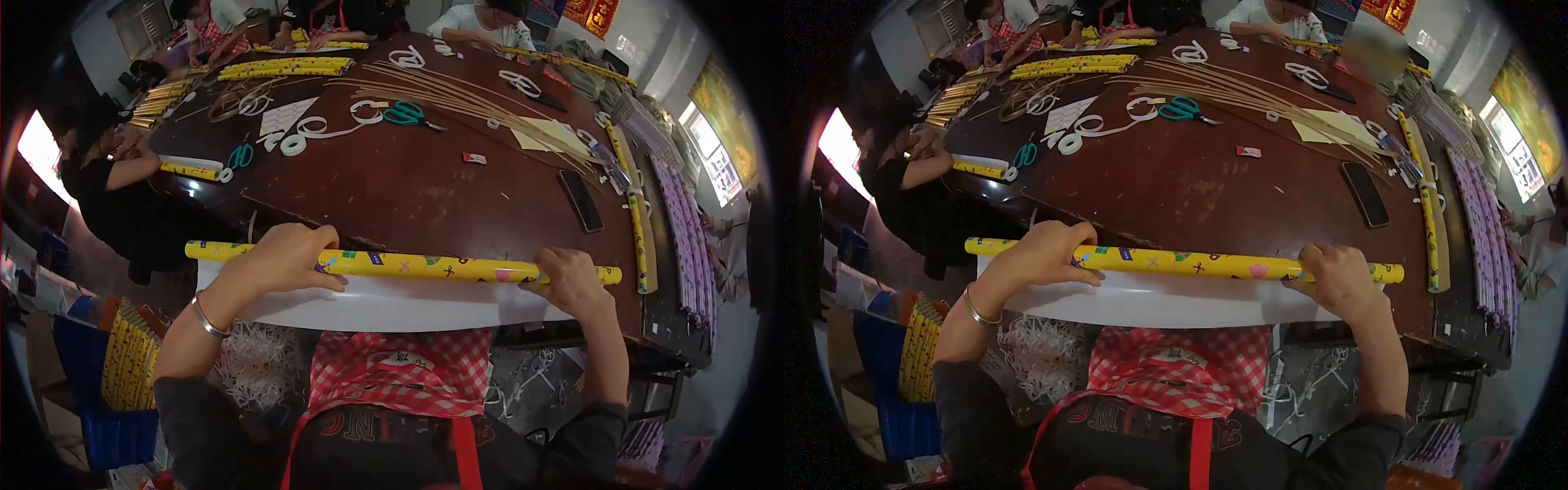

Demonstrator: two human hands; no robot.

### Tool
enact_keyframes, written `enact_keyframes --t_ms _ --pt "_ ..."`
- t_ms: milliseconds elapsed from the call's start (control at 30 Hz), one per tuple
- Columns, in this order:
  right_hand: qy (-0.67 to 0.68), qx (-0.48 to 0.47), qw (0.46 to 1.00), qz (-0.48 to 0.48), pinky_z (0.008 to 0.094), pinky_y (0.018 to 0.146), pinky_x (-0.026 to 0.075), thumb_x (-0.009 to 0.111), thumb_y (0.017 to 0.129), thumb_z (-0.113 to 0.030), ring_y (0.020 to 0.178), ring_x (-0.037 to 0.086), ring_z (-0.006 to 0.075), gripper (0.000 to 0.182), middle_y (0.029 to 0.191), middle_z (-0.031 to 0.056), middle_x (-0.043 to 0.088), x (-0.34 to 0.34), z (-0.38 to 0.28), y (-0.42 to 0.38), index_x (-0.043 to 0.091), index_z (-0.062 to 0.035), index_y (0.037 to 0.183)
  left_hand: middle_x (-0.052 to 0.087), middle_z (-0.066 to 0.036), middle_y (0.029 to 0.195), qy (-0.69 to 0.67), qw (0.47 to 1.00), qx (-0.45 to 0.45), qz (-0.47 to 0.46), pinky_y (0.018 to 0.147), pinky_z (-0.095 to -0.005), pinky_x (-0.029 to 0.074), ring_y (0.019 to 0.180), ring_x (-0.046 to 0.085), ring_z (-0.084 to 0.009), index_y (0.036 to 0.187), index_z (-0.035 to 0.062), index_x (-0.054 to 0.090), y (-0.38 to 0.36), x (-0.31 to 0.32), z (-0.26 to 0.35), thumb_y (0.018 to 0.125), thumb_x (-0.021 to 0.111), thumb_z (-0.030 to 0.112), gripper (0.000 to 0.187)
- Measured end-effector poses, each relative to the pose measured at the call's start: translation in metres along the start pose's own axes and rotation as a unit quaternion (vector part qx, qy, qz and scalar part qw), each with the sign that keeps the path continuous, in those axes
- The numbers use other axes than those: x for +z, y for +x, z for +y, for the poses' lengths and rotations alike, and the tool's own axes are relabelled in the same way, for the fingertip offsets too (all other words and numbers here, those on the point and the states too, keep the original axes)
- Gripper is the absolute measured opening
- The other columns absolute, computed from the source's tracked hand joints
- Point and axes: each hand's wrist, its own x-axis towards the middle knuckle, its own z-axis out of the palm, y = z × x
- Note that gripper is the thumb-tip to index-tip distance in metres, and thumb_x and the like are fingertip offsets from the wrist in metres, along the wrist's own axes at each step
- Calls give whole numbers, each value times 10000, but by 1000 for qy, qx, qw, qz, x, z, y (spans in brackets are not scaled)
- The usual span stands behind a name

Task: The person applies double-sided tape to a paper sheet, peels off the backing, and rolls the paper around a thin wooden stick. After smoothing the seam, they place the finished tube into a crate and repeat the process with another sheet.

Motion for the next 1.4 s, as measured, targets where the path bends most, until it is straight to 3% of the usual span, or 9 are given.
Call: enact_keyframes --t_ms 167,400,667,867,967,1100,1200,1300,1400 --pt "92 34 976 -193 457 709 512 746 753 -449 782 650 372 448 776 190 661 -6 -2 0 653 -23 854 576 -63 670 195 930 132 283 624 -416 470 674 632 -265 835 96 530 2 14 -8 623 827 313 424" --pt "34 2 990 -140 458 654 493 782 729 -430 718 644 369 440 713 191 635 3 -1 -8 644 -29 846 629 -145 680 -36 995 71 -57 641 -434 472 711 642 -343 784 48 629 -3 7 -9 680 790 512 502" --pt "-8 -64 993 101 432 642 516 747 753 -391 766 637 317 371 828 85 629 4 -28 -1 567 -80 843 633 -114 672 26 997 46 49 622 -406 479 661 643 -312 772 66 610 -3 6 9 704 784 491 464" --pt "38 -10 990 -132 423 639 525 722 797 -397 759 662 317 371 812 115 644 0 -31 7 552 -71 845 574 -75 655 152 939 143 272 585 -391 441 624 595 -268 748 78 546 -2 13 17 595 853 297 407" --pt "51 -22 996 -65 428 641 528 703 819 -401 749 669 327 363 803 130 657 3 -31 3 561 -69 848 541 -61 650 173 923 142 313 577 -399 422 610 563 -252 741 84 517 -2 12 22 527 866 223 433" --pt "36 -45 997 49 432 616 518 723 802 -418 695 658 331 391 724 130 633 21 -26 1 554 -66 817 608 -133 659 12 997 68 30 617 -406 470 669 629 -328 749 47 592 -1 -3 22 694 802 448 456" --pt "40 -53 997 32 441 627 521 709 813 -425 706 660 338 393 740 129 646 19 -27 2 560 -62 828 606 -132 637 -5 999 50 10 611 -415 469 655 628 -326 743 52 601 0 0 19 676 820 442 452" --pt "41 -15 998 -40 438 630 526 702 812 -417 729 666 329 381 783 114 650 9 -30 5 571 -61 837 608 -86 722 155 944 117 267 603 -406 438 657 597 -288 795 71 600 3 24 16 625 844 363 417" --pt "68 -12 990 -122 437 636 529 685 827 -409 744 669 329 369 818 117 656 4 -28 8 578 -58 857 601 -77 749 157 934 141 289 603 -406 429 660 582 -287 808 72 596 6 30 11 612 843 343 416"
